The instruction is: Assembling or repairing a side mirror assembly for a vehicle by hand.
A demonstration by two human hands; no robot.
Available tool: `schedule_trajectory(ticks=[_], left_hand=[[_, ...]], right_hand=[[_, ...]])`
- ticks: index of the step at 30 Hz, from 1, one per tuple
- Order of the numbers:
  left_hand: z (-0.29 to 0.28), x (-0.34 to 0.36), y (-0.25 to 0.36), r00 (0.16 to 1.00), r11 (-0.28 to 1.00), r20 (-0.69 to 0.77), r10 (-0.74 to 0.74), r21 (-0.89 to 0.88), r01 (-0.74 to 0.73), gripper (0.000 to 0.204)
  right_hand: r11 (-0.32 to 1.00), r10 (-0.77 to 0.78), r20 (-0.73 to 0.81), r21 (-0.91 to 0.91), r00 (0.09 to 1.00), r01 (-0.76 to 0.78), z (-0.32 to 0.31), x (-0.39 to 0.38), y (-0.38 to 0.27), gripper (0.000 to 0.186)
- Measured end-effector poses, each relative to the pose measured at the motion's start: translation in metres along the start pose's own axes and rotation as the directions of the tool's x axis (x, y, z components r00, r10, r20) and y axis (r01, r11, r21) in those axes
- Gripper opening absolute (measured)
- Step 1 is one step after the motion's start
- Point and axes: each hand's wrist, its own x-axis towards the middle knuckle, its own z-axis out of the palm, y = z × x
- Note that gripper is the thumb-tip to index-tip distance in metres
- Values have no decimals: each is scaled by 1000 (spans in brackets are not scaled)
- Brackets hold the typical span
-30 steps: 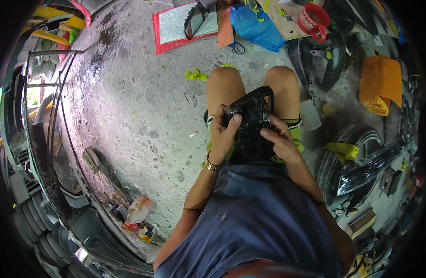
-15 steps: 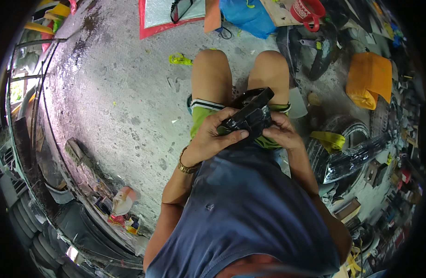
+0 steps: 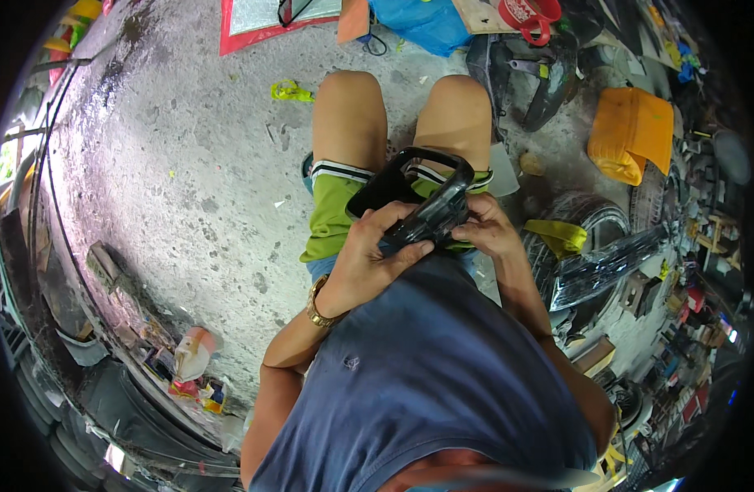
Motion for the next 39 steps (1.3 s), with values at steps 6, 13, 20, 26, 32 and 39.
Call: schedule_trajectory(ticks=[6, 13, 20, 26, 32, 39], left_hand=[[-3, -1, -3, 998, 999, 56, -38, -32, 40, 31], [24, 1, 0, 995, 989, -46, 86, 123, -80, 36], [28, 6, -2, 992, 985, -88, 89, 155, -75, 37], [23, 8, -8, 994, 965, -48, 101, 246, -87, 40], [9, 5, -12, 998, 972, -14, 64, 229, -59, 38], [-21, 0, -11, 999, 976, -29, -33, -218, 26, 29]], right_hand=[[989, 23, 14, -148, 1000, -21, 4, 2, -15, 37], [999, -21, -15, -42, 1000, 20, -7, -1, -10, 34], [994, -38, -34, 97, 999, 41, -22, 6, -3, 36], [1000, -23, -33, 8, 999, 23, -14, 14, -12, 35], [998, -30, -35, -49, 999, 29, 7, 23, -24, 34], [991, 52, -184, -110, 982, -73, 50, 38, -40, 24]])
